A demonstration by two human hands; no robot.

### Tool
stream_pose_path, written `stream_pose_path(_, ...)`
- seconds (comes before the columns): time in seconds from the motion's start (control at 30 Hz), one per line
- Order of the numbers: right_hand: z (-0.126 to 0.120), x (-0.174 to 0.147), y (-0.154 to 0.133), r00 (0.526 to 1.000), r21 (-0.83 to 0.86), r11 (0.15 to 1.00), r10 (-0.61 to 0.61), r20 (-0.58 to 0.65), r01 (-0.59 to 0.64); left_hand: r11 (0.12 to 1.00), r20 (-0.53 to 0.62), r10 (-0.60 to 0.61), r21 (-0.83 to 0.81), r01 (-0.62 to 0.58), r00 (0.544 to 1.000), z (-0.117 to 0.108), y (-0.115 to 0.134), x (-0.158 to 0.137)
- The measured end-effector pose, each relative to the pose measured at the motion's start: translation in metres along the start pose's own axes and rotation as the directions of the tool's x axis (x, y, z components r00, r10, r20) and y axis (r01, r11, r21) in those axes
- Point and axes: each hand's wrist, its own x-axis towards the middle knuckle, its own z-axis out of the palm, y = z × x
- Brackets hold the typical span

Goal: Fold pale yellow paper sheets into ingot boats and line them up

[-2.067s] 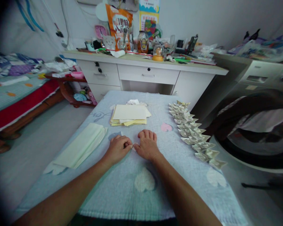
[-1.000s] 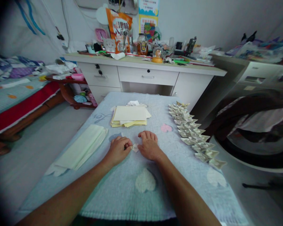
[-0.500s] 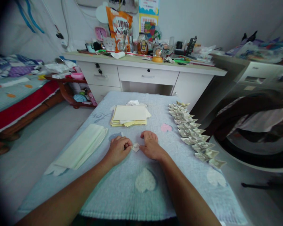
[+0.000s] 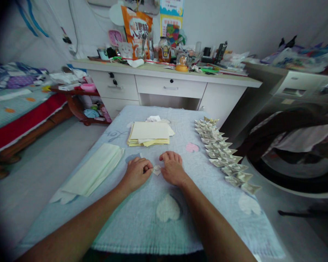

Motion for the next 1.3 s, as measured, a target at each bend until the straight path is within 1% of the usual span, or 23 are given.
stream_pose_path(0.33,0.0022,-0.0034,0.001,0.995,0.011,0.997,-0.079,-0.056,0.08,0.999,-0.015,0.046,-0.009,-0.047,0.999,-0.0004,-0.0021,-0.0016)
stream_pose_path(0.43,0.0012,-0.0042,-0.0002,0.992,0.044,0.993,-0.104,-0.065,0.107,0.998,-0.03,0.061,-0.021,-0.062,0.998,-0.0016,-0.0011,-0.0022)
stream_pose_path(0.53,0.0003,-0.0046,-0.0017,0.989,0.099,0.986,-0.13,-0.072,0.137,0.996,-0.036,0.051,-0.07,-0.053,0.998,-0.0023,0.0003,-0.0023)
stream_pose_path(0.63,-0.0001,-0.005,-0.0028,0.983,0.153,0.972,-0.166,-0.081,0.176,0.982,-0.015,0.049,-0.181,-0.051,0.999,-0.0028,0.0005,-0.0017)
stream_pose_path(0.77,-0.0007,-0.0048,-0.0008,0.963,0.256,0.93,-0.241,-0.121,0.265,0.922,0.013,0.063,-0.385,-0.053,0.998,-0.0041,-0.0017,-0.0005)
stream_pose_path(0.87,-0.0017,-0.0041,0.002,0.95,0.326,0.894,-0.271,-0.153,0.307,0.835,0.011,0.028,-0.55,-0.018,1.0,-0.0046,-0.0041,0.0001)
stream_pose_path(0.93,-0.0022,-0.0036,0.0027,0.947,0.342,0.885,-0.274,-0.169,0.317,0.785,0.022,0.008,-0.619,0.007,1.0,-0.0045,-0.0054,0.0002)
stream_pose_path(1.07,-0.0027,-0.0028,0.0003,0.942,0.35,0.875,-0.292,-0.167,0.334,0.737,0.041,-0.017,-0.675,0.04,0.999,-0.0036,-0.0072,-0.0001)
stream_pose_path(1.3,-0.0033,-0.0014,-0.0027,0.94,0.406,0.849,-0.286,-0.188,0.339,0.707,0.068,-0.015,-0.705,0.058,0.998,-0.0052,-0.0068,-0.0002)
